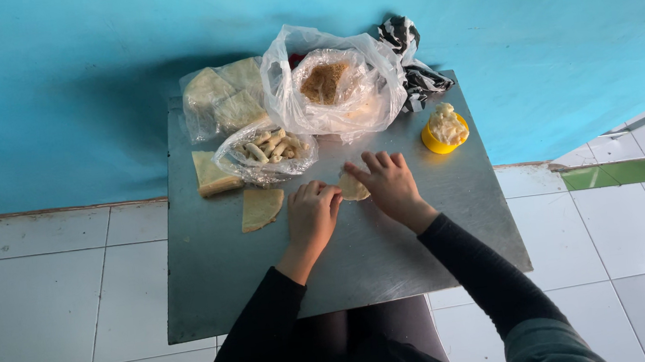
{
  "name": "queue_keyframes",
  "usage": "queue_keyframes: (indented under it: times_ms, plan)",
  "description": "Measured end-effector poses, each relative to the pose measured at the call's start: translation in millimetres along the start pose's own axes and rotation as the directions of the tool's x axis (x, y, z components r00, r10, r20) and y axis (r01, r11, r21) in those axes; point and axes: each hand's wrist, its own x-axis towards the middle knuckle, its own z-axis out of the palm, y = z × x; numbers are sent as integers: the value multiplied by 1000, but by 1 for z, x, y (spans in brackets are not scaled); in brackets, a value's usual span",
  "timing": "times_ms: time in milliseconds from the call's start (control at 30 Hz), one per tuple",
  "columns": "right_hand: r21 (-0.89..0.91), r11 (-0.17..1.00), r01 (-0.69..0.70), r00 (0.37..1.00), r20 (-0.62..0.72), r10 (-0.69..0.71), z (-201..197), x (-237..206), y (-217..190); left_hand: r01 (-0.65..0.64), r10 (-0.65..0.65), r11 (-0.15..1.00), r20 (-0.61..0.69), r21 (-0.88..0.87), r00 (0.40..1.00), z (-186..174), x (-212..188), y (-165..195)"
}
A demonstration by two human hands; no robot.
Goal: The person sits on the floor at a small metal table, takes triangular pieces of dough, places a brown filling from a plastic bag onto each piece, folds and presses the dough closed by hand, and sets the finished pastries into a plastic bag with other completed ones.
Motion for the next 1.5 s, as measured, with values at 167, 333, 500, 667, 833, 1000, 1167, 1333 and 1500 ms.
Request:
queue_keyframes:
  times_ms: [167,333,500,667,833,1000,1167,1333,1500]
  plan:
    - [-183,979,93,995,43,-87,-16,4,8,4,-4,1000,2,-13,1000,-1,-1,-1]
    - [339,929,-149,949,-214,230,-44,27,24,13,-13,1000,-9,10,1000,1,1,0]
    - [821,569,-47,894,-220,391,-43,91,34,60,-59,996,-19,61,998,0,0,2]
    - [782,619,-75,933,-165,321,-25,140,39,50,-50,994,-7,93,999,-1,-1,1]
    - [725,688,28,976,-168,138,-19,157,44,22,-22,995,3,94,1000,3,-1,0]
    - [755,655,-7,985,-108,135,-11,163,44,26,-28,995,24,92,999,3,-1,-1]
    - [933,340,117,928,-225,298,3,169,41,23,-25,996,15,82,1000,3,0,1]
    - [880,474,43,823,-300,482,5,176,31,18,-20,995,18,97,1000,1,0,2]
    - [800,588,-122,703,-348,620,2,178,21,25,-27,995,26,97,999,0,1,3]
